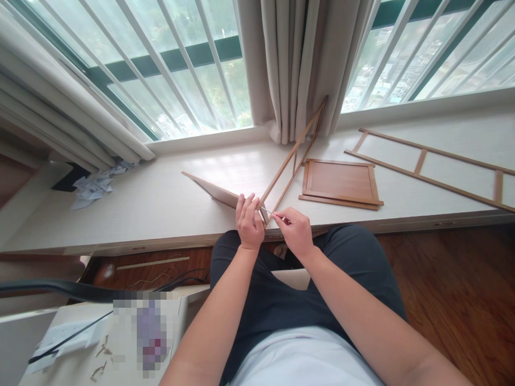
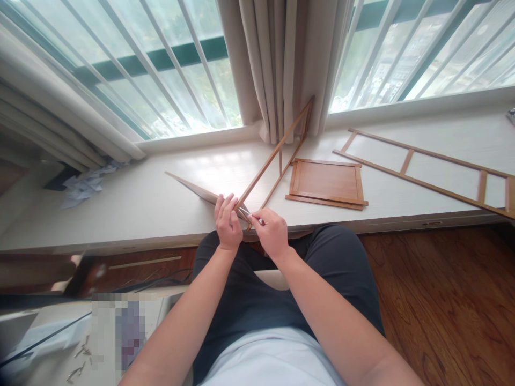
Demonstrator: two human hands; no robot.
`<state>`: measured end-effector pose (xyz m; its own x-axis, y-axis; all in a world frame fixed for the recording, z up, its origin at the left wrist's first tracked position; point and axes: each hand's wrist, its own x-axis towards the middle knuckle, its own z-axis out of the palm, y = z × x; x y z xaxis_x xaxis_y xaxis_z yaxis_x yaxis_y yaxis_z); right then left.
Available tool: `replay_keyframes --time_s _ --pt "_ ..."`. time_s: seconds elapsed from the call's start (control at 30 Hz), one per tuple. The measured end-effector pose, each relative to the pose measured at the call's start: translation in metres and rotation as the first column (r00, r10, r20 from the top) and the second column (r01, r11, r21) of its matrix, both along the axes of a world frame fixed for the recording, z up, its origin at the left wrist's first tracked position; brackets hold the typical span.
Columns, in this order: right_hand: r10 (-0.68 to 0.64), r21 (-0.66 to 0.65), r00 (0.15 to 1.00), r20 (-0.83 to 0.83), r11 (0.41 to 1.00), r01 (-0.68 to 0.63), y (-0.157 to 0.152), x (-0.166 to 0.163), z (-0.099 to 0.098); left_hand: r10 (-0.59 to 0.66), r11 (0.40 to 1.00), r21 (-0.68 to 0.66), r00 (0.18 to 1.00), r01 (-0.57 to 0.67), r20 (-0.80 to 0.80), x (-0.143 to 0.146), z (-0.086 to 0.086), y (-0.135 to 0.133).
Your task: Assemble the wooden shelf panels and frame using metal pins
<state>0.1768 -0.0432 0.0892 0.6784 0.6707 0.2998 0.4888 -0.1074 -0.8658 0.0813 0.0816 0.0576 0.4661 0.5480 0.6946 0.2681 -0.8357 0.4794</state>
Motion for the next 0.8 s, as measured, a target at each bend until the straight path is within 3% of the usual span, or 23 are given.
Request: replay_keyframes --time_s 0.53,0.8 --pt "0.05 -0.01 0.993 0.106 0.999 -0.049 0.0005 0.0063 -0.0042 0.01 1.0 0.016 1.0 -0.01 -0.004 0.0003 -0.0007 -0.0003" --pt "0.01 0.007 1.0 -0.015 1.0 -0.01 0.0016 0.0021 -0.0013 0.003 1.0 0.005 1.0 -0.003 0.014 0.0009 0.0018 -0.0021"
